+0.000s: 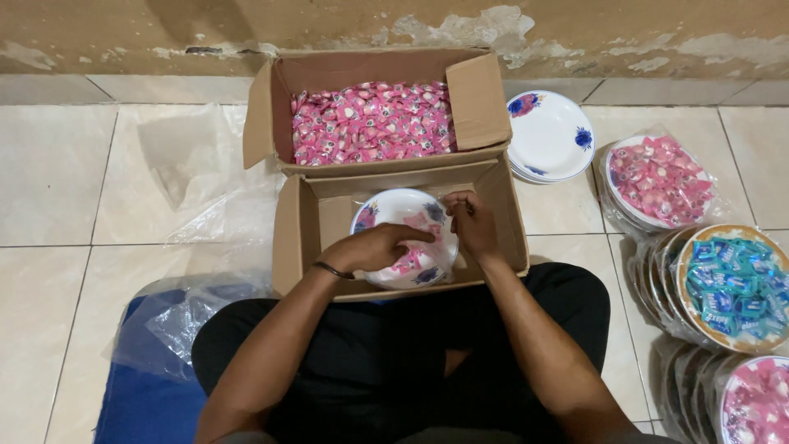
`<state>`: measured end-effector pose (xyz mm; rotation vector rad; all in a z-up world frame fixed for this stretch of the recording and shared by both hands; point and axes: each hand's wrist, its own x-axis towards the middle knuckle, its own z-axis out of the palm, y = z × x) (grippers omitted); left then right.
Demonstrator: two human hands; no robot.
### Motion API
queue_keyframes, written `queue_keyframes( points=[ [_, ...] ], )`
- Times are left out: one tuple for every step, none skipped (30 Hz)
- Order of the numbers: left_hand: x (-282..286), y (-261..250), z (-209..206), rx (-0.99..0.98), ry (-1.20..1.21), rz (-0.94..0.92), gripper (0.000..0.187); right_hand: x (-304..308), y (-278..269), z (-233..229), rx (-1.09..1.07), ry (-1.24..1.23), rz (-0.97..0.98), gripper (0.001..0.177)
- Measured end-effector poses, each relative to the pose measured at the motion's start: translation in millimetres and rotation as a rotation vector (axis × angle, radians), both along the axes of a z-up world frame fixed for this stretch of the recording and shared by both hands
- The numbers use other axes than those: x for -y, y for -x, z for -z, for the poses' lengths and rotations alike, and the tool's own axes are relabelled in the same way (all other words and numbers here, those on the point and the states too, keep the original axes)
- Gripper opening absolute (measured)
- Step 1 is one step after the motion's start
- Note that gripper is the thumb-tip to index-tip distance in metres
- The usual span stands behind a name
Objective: The person scoops pink wrapped candies from a large cardboard box into a plastic bag placed inside a smaller box. They repeat this process until the bag is full, then remove the filled bag and place it on a stack of similar bags on the floor.
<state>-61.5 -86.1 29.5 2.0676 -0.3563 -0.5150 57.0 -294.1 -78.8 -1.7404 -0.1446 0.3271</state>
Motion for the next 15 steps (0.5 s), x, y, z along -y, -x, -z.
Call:
queue_keyframes(
  points=[
    [-7,-6,1,0.001,-0.002,0.003,0.05,-1,1,-1,0.001,-0.002,0.003,0.023],
    [-14,-11,1,0.01,0.008,-0.057,0.049,-2,2,-3,0.018,-0.055,0.0,0.023],
    [-23,-18,1,0.025,0.016,-0.118,0.048,-5,1,-5,0.04,-0.112,-0.005,0.022],
    [-34,-26,-2,0.032,0.01,-0.117,0.048,-9,-3,-5,0.047,-0.118,-0.005,0.022],
    [-46,-33,-4,0.104,0.002,-0.246,0.045,-15,-8,-4,0.092,-0.102,-0.026,0.023],
    [-59,-41,-7,0.178,-0.005,-0.375,0.042,-20,-13,-3,0.138,-0.086,-0.048,0.024],
    [-76,-56,5,0.185,-0.01,-0.379,0.042,-32,-21,-12,0.144,-0.092,-0.052,0.024],
    [-95,-71,17,0.238,-0.122,-0.476,0.044,-44,-29,-20,0.303,-0.051,-0.079,0.025],
    [-111,-87,29,0.29,-0.23,-0.571,0.046,-53,-37,-28,0.462,-0.007,-0.105,0.028],
    [-127,-107,53,0.294,-0.231,-0.574,0.046,-64,-52,-31,0.467,-0.009,-0.107,0.028],
    [-142,-129,77,0.261,-0.371,-0.608,0.043,-75,-70,-35,0.645,0.071,-0.156,0.024],
    [-157,-150,100,0.225,-0.51,-0.642,0.042,-86,-87,-39,0.823,0.152,-0.205,0.023],
    [-154,-149,95,0.23,-0.511,-0.653,0.042,-92,-96,-45,0.832,0.148,-0.213,0.023],
    [-151,-148,91,0.117,-0.55,-0.631,0.048,-98,-105,-52,0.757,0.431,-0.329,0.034],
    [-148,-147,86,0.001,-0.589,-0.606,0.056,-104,-114,-57,0.669,0.712,-0.437,0.047]
  ],
)
